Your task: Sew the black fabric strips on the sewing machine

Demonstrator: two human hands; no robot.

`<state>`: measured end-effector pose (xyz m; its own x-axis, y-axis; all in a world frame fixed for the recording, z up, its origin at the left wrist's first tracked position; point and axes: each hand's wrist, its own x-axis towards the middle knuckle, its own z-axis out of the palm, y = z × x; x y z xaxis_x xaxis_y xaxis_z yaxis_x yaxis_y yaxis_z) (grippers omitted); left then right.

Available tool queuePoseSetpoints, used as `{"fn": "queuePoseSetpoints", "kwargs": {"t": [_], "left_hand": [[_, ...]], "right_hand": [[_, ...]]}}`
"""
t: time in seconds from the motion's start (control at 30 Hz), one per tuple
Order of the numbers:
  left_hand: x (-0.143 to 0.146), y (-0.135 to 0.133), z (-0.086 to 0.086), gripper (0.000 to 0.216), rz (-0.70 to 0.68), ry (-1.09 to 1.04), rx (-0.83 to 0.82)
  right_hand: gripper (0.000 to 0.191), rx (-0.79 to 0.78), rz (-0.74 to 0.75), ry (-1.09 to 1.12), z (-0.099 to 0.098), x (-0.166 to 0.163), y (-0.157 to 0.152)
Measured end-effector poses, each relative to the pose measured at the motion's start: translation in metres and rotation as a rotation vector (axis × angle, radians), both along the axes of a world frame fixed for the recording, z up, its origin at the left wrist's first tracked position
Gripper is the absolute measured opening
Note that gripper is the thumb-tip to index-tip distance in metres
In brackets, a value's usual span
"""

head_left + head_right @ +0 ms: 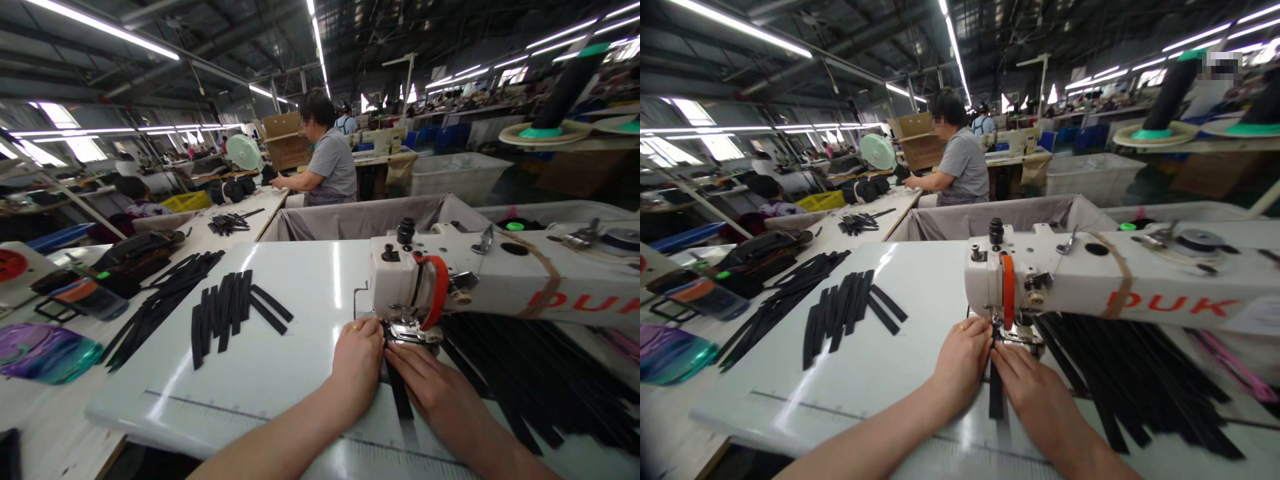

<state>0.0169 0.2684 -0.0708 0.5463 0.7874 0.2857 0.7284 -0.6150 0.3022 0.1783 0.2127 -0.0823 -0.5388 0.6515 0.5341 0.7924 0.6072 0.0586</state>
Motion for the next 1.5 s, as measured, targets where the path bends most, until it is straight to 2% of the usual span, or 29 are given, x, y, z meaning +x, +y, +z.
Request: {"fn": "queuePoseSetpoints", "kwargs": {"t": [0.2, 0.37, 0.53, 0.67, 0.87, 1.23, 1.5], "left_hand": [[0.003, -0.002, 0.004, 0.016, 0.018, 0.002, -0.007], [0.003, -0.002, 0.005, 0.018, 0.033, -0.047, -0.051], [0.001, -0.002, 0.003, 0.019, -0.031, -0.152, -0.045], [0.000, -0.003, -0.001, 0.020, -0.017, -0.173, -0.045], [0.000, -0.005, 0.002, 0.020, -0.031, -0.178, -0.043], [0.002, -0.006, 0.004, 0.019, -0.030, -0.093, -0.031], [0.002, -0.007, 0.003, 0.021, -0.020, -0.099, -0.025]], "right_hand": [[0.037, -0.038, -0.016, 0.026, 0.003, -0.002, -0.001], [0.044, -0.078, -0.042, 0.068, 0.001, 0.004, 0.003], [0.040, -0.178, 0.044, 0.179, 0.004, 0.010, 0.000], [0.032, -0.239, 0.109, 0.245, 0.007, 0.013, -0.005], [0.027, -0.230, 0.125, 0.261, 0.007, 0.016, -0.003], [0.035, -0.036, -0.070, 0.046, 0.004, 0.013, 0.008], [0.038, -0.054, -0.101, 0.031, 0.000, 0.013, 0.011]]}}
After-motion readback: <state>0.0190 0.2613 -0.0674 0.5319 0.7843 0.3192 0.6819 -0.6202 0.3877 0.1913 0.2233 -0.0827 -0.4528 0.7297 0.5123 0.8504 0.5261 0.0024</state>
